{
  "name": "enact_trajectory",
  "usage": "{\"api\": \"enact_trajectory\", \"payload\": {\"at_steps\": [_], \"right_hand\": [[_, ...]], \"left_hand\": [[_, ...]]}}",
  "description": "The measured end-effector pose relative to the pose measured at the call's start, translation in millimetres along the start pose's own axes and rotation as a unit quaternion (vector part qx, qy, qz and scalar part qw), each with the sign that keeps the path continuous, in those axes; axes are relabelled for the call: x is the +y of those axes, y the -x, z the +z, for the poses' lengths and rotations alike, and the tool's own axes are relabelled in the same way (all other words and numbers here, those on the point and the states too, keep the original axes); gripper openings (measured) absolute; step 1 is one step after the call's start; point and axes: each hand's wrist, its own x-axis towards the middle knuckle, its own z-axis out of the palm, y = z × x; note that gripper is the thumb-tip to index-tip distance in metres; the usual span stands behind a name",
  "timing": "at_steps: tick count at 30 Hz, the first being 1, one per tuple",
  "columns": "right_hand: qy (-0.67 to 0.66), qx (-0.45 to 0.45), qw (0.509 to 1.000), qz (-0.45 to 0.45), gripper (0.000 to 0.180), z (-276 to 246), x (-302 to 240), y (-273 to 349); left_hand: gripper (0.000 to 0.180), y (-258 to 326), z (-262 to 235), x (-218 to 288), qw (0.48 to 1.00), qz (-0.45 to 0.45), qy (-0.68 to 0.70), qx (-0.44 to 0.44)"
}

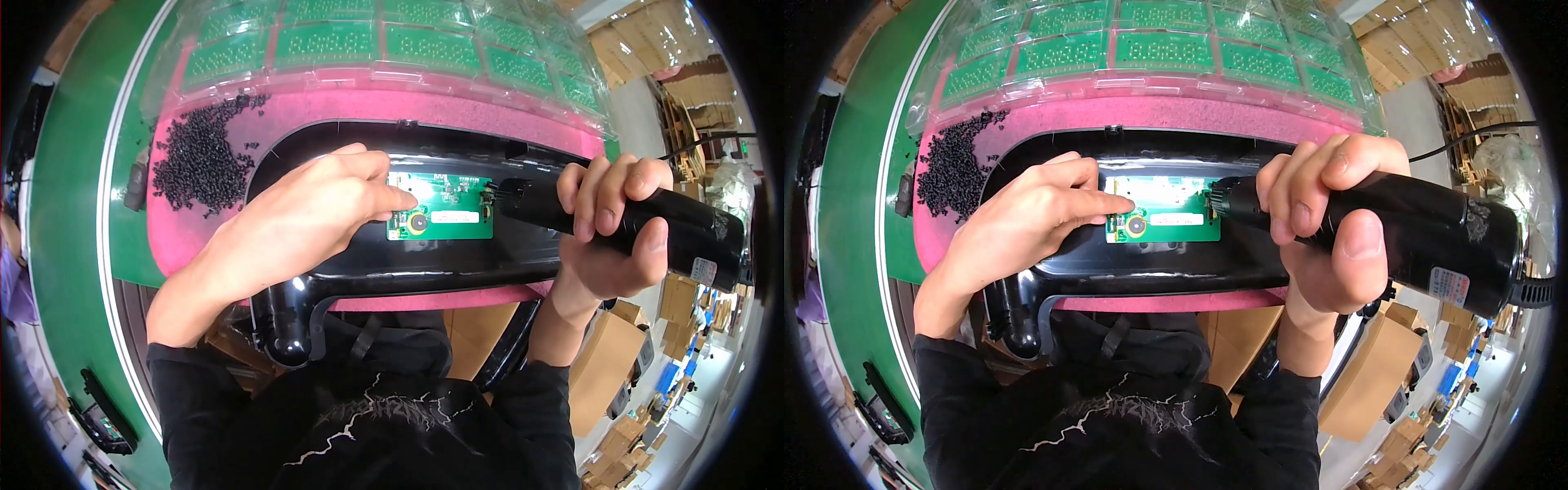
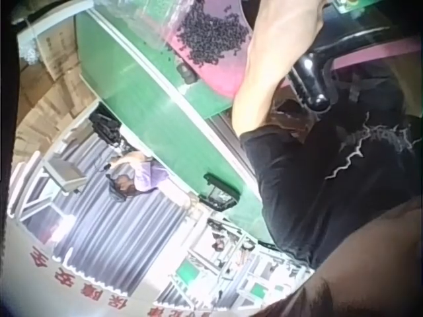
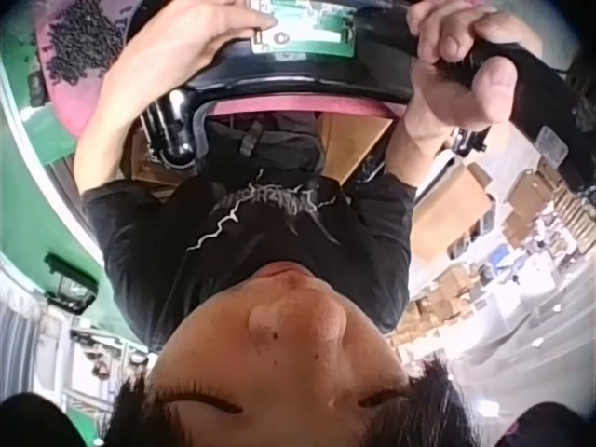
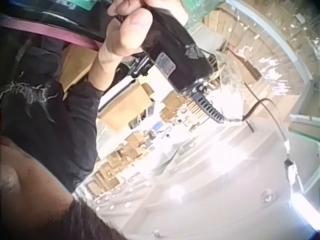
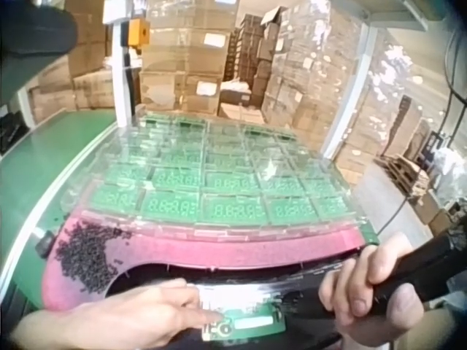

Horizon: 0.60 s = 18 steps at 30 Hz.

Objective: Assemble electronic devices by placing circuit boards into plastic housings and securing them with an electric screwdriver.

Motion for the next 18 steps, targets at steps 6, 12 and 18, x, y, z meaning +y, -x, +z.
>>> {"api": "enact_trajectory", "payload": {"at_steps": [6, 12, 18], "right_hand": [[0.005, -0.01, 1.0, 0.019, 0.032, 2.9, 4.0, -0.8], [-0.017, -0.075, 0.995, 0.069, 0.032, 9.5, 10.5, -8.0], [0.0, -0.056, 0.998, 0.041, 0.037, 26.2, 11.0, -1.2]], "left_hand": [[0.036, 6.1, 6.2, -1.3, 0.999, -0.003, -0.049, 0.024], [0.037, 17.2, 2.9, 1.7, 0.995, -0.012, -0.094, 0.024], [0.035, 27.6, -1.2, -1.5, 0.996, -0.003, -0.087, 0.033]]}}
